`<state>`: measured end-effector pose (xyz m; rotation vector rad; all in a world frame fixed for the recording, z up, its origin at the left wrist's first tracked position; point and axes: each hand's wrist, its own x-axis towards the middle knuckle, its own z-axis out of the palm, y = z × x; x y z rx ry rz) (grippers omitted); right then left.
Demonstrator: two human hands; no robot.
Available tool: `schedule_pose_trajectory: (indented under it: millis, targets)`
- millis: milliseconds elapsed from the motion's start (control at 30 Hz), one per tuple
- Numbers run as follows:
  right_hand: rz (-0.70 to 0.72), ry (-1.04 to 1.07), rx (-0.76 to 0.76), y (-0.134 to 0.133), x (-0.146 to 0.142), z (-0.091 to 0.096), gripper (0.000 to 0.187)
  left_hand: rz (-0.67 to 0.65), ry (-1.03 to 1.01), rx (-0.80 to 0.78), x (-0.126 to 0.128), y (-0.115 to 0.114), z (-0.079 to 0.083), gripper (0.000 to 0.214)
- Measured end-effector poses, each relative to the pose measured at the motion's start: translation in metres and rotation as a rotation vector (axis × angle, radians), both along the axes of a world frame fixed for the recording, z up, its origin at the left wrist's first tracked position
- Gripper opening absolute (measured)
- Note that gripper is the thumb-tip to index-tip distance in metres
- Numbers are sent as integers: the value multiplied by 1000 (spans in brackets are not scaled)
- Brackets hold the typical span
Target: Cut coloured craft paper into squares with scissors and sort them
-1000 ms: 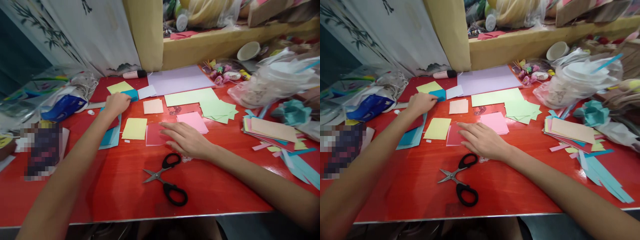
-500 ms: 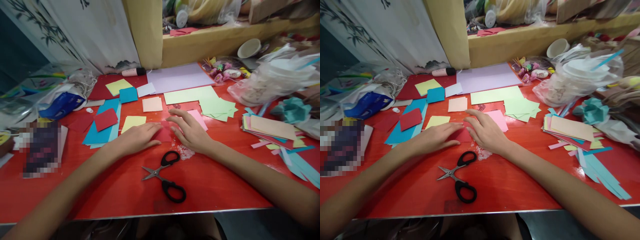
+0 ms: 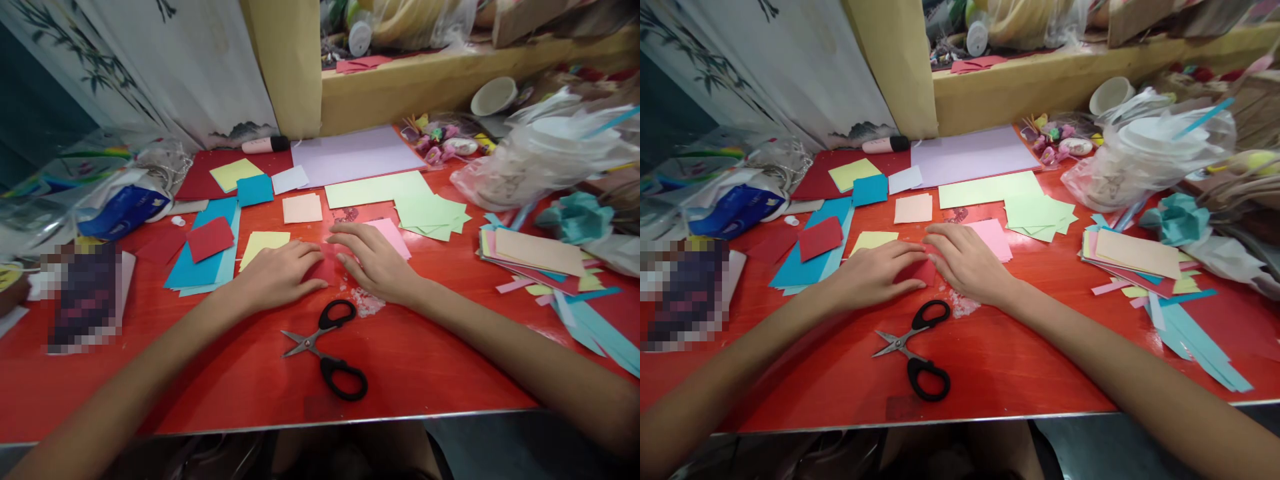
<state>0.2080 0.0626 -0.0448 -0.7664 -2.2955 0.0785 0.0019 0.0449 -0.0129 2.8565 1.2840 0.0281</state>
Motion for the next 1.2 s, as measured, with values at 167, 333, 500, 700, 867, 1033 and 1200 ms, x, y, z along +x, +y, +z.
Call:
schedule_pose_trajectory:
  millis: [167,333,500,700,867,1033,1200]
  targets:
    - [-1,4,16,0,0,0,28,37,98,87,16,-3,6,40]
    - [16,2,25,0,0,1,28,-24,143,97,15,-1,7,42]
    - [10,-11,50,0,0,0,26,-115,126,156,9,1,2,40]
    - [22,-20,100,1,1,-1,26,-83,-42,130,7,0,-5,34]
    - [71,5,169,0,2,1,21,155,-206,109,13,0,-4,22]
    - [147,-101,167,-2,0,2,22,451,-478,417,-1,12,36,20]
    - [210,-266,15,-1,-2,-6,38,442,-281,978,-60,15,67,36]
